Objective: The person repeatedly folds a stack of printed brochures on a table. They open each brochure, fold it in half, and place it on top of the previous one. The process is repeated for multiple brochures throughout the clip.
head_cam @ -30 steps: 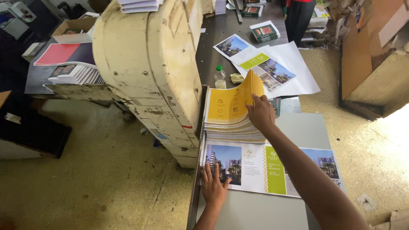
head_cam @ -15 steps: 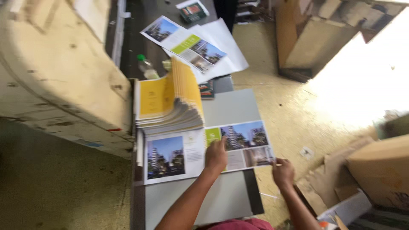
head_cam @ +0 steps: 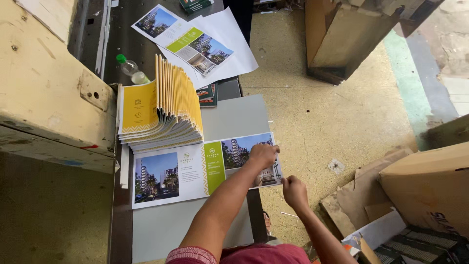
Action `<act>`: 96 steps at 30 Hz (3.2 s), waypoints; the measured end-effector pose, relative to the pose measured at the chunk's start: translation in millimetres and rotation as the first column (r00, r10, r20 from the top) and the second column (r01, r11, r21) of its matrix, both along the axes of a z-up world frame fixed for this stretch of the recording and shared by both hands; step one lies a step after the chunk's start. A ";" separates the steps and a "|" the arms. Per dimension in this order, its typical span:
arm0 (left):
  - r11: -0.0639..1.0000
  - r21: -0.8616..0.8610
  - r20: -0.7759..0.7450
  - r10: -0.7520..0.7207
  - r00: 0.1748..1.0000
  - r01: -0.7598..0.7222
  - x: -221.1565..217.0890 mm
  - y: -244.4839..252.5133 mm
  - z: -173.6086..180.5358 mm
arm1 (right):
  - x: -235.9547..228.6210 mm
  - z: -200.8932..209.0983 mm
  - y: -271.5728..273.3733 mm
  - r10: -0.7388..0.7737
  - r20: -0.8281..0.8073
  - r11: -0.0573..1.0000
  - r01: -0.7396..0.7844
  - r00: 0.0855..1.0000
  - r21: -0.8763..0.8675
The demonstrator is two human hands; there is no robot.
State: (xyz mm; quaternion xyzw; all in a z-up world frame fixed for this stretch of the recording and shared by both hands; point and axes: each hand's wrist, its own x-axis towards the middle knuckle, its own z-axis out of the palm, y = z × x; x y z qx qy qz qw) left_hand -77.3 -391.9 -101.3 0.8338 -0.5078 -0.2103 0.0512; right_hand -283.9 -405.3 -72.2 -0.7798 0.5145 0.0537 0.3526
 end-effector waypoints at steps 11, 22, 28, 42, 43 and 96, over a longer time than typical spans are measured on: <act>0.785 -0.220 -0.722 0.268 0.638 -0.579 4.4 54.2 43.9 | 34.5 6.1 28.7 0.556 -0.135 0.793 -0.572 0.820 -0.210; 0.650 -0.253 -0.861 0.185 0.473 -0.716 -3.6 71.2 62.1 | 27.3 21.4 -33.0 0.918 0.295 0.372 -0.832 0.264 -0.412; 0.617 -0.327 -0.862 0.116 0.493 -0.716 -4.2 75.6 55.7 | 28.2 24.7 -41.8 0.922 0.320 0.335 -0.861 0.217 -0.382; 0.623 -0.335 -0.808 0.197 0.555 -0.707 -8.3 79.5 59.7 | 23.4 13.6 -47.2 0.911 0.359 0.339 -0.864 0.203 -0.372; 0.622 -0.335 -0.808 0.196 0.555 -0.708 -10.0 78.1 71.9 | 24.8 16.7 -46.1 0.911 0.359 0.339 -0.864 0.203 -0.372; 0.678 -0.253 -0.596 0.452 0.663 -0.690 -15.3 87.2 69.9 | 59.6 51.0 -17.5 0.479 0.483 0.877 -0.424 0.733 -0.226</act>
